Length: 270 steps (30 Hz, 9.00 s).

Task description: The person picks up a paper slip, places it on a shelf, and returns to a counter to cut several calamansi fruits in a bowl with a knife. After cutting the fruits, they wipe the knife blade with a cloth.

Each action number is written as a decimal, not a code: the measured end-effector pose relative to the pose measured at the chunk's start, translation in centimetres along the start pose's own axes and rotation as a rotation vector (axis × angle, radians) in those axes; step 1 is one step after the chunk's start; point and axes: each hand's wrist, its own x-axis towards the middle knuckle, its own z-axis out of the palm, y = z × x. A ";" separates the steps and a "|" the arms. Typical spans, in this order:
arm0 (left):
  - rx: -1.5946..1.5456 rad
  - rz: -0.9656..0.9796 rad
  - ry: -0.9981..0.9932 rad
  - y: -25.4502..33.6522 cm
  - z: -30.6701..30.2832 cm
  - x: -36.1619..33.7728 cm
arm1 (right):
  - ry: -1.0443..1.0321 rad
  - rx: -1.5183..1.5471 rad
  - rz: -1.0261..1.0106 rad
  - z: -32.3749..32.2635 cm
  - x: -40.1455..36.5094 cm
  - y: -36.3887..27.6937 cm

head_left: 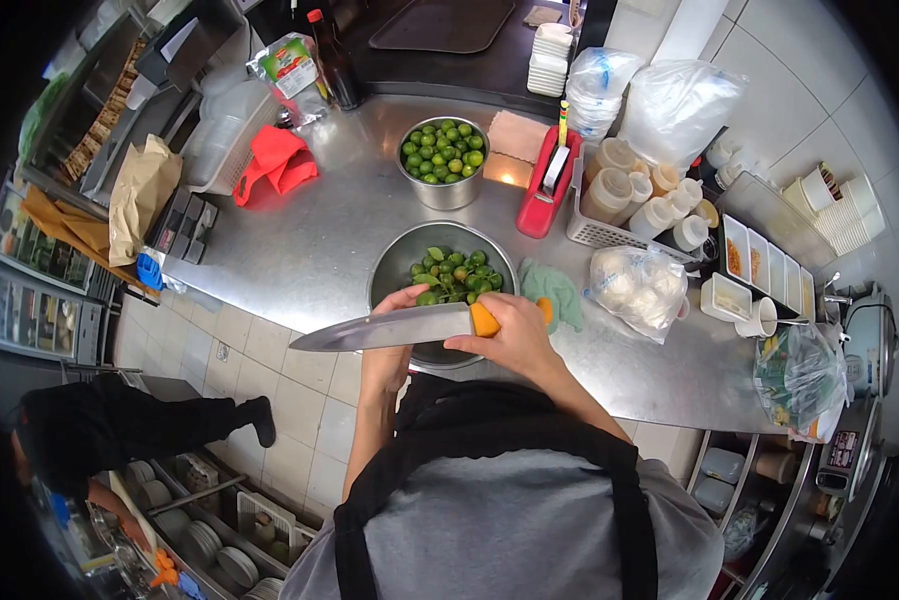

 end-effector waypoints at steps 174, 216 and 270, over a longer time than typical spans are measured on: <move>-0.125 0.107 0.092 -2.3 -0.5 -0.2 | -0.050 -0.021 -0.005 -0.4 0.2 2.3; 1.340 0.255 -0.104 -0.5 -3.6 4.7 | -0.169 0.252 0.495 -0.1 0.2 4.7; -0.062 0.135 0.161 -1.5 0.5 -0.9 | -0.183 0.453 0.354 2.7 -1.1 0.5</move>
